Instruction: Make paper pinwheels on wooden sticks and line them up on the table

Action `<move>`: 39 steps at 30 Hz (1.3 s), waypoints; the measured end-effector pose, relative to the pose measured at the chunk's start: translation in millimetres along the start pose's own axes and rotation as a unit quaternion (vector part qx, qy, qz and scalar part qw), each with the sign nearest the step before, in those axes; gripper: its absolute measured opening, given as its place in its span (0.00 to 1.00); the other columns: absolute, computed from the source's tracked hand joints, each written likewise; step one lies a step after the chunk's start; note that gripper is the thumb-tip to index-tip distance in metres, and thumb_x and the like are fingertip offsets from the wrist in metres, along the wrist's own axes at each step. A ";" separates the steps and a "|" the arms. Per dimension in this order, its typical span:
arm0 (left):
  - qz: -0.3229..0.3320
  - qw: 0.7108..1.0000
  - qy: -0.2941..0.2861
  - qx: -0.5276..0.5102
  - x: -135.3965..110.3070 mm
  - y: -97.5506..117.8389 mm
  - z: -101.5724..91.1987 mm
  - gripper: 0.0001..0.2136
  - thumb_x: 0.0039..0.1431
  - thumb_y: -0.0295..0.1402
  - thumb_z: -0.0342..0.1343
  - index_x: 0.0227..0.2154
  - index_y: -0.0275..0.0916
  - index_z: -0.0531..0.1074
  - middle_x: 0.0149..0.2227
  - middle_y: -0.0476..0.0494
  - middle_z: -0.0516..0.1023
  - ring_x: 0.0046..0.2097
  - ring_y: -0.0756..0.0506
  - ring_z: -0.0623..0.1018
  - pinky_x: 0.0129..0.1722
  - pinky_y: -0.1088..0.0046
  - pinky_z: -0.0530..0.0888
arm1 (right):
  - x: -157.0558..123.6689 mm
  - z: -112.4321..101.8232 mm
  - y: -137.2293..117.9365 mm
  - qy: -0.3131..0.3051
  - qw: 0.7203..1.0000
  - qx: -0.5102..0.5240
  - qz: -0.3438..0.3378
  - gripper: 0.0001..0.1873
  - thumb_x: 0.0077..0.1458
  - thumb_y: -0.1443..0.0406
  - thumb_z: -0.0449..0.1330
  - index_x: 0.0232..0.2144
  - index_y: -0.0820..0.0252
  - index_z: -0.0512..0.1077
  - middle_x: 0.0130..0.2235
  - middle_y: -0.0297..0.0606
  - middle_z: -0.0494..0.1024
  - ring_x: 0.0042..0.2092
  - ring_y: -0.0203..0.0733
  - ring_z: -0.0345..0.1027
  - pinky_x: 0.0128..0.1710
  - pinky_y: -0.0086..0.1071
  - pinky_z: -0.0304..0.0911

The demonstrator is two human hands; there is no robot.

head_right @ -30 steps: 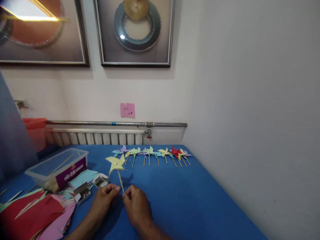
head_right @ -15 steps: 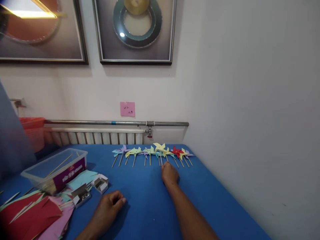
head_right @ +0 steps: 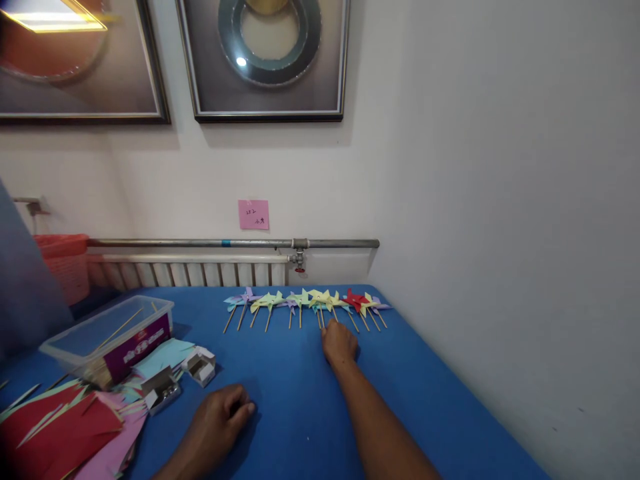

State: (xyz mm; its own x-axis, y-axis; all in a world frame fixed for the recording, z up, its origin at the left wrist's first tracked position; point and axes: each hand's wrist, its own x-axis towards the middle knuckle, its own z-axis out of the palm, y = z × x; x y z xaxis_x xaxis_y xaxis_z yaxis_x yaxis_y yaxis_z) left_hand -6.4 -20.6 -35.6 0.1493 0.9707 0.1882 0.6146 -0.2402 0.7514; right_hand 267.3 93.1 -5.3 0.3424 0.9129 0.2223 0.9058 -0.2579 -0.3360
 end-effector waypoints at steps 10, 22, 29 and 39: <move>0.062 0.995 -0.010 0.075 0.1 11.0 -13.3 0.09 0.60 0.33 0.54 0.28 0.39 0.78 0.33 0.42 0.81 0.35 0.45 0.76 0.36 0.70 0.64 | -81.1 -4.0 -28.9 0.087 0.964 0.083 -0.237 0.17 0.70 0.58 0.49 0.32 0.56 0.72 0.34 0.41 0.80 0.37 0.45 0.74 0.37 0.34 0.57; 0.023 0.921 0.244 0.301 -84.7 -30.7 -83.9 0.14 0.68 0.32 0.48 0.32 0.41 0.78 0.33 0.38 0.79 0.37 0.41 0.76 0.39 0.67 0.67 | -211.0 15.6 -76.9 -0.031 0.848 0.198 -0.491 0.15 0.68 0.65 0.51 0.29 0.53 0.70 0.28 0.34 0.78 0.31 0.42 0.72 0.38 0.36 0.60; -0.089 0.830 0.287 0.469 -129.0 -76.5 -149.6 0.10 0.63 0.35 0.56 0.43 0.41 0.80 0.51 0.37 0.80 0.51 0.36 0.75 0.49 0.60 0.67 | -197.4 19.4 -78.3 -0.042 0.850 0.228 -0.473 0.15 0.68 0.62 0.52 0.27 0.52 0.70 0.27 0.33 0.77 0.29 0.42 0.71 0.35 0.35 0.60; -0.093 0.854 0.337 0.385 -126.3 -81.2 -144.3 0.13 0.66 0.33 0.49 0.33 0.41 0.79 0.39 0.41 0.83 0.44 0.39 0.78 0.45 0.63 0.67 | -198.6 15.9 -75.3 -0.043 0.847 0.244 -0.470 0.15 0.67 0.63 0.52 0.27 0.52 0.70 0.27 0.34 0.77 0.30 0.42 0.71 0.35 0.35 0.61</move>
State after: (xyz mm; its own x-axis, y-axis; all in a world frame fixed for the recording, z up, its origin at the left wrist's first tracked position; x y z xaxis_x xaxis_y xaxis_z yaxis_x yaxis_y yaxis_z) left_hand -186.9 -124.1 -29.0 -0.3262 0.7077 0.6267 0.9453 0.2429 0.2178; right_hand 127.2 -63.7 -38.7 -0.5108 0.6681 0.5410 0.5502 0.7376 -0.3914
